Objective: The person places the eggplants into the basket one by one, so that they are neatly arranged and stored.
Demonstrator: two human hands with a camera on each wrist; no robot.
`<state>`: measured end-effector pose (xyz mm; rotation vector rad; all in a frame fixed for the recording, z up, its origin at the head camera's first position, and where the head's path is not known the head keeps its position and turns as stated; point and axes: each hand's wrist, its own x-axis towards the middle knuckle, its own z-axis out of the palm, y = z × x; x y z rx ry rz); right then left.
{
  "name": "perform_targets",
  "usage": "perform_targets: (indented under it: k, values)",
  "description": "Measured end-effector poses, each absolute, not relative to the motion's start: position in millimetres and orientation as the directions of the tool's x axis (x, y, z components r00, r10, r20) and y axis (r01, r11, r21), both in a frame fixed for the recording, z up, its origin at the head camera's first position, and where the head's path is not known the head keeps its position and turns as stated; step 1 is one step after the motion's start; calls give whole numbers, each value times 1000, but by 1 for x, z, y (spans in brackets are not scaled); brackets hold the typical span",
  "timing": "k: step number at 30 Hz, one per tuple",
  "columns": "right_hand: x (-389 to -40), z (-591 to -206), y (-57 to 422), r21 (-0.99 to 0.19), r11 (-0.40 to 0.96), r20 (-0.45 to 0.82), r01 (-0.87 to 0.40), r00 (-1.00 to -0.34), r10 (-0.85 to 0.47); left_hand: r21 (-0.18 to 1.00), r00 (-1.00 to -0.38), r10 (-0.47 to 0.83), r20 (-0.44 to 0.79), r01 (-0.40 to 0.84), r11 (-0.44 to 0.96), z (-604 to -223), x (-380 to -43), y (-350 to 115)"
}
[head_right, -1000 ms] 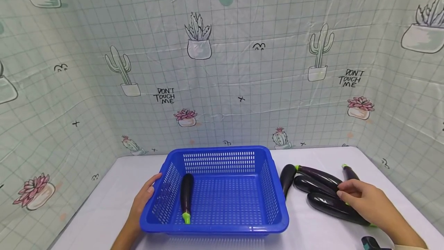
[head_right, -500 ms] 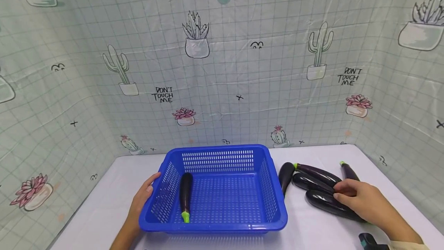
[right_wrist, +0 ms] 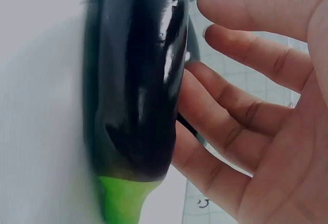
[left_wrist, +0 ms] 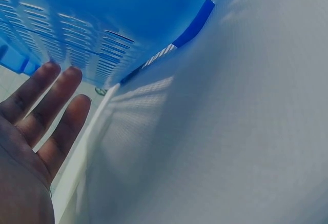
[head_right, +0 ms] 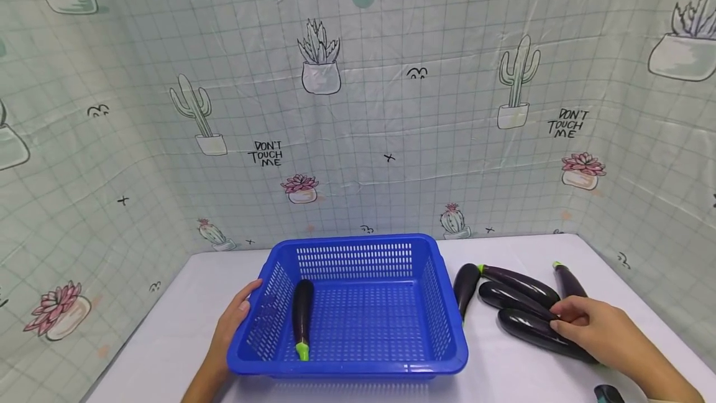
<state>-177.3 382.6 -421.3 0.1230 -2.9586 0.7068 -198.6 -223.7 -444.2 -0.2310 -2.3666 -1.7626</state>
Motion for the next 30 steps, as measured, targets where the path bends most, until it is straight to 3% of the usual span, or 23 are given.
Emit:
perform_targets:
  k: [9, 16, 30]
  values:
    - [-172, -420, 380, -462, 879, 91, -118, -992, -86, 927, -969, 12, 246, 239, 291, -443, -198, -224]
    - [-172, -411, 369, -480, 867, -5, -133, -988, -154, 922, -964, 19, 266, 260, 286, -446, -199, -224]
    - [-173, -421, 367, -621, 739, -19, -259, -938, -345, 924, -966, 6, 257, 248, 292, -444, -198, -223]
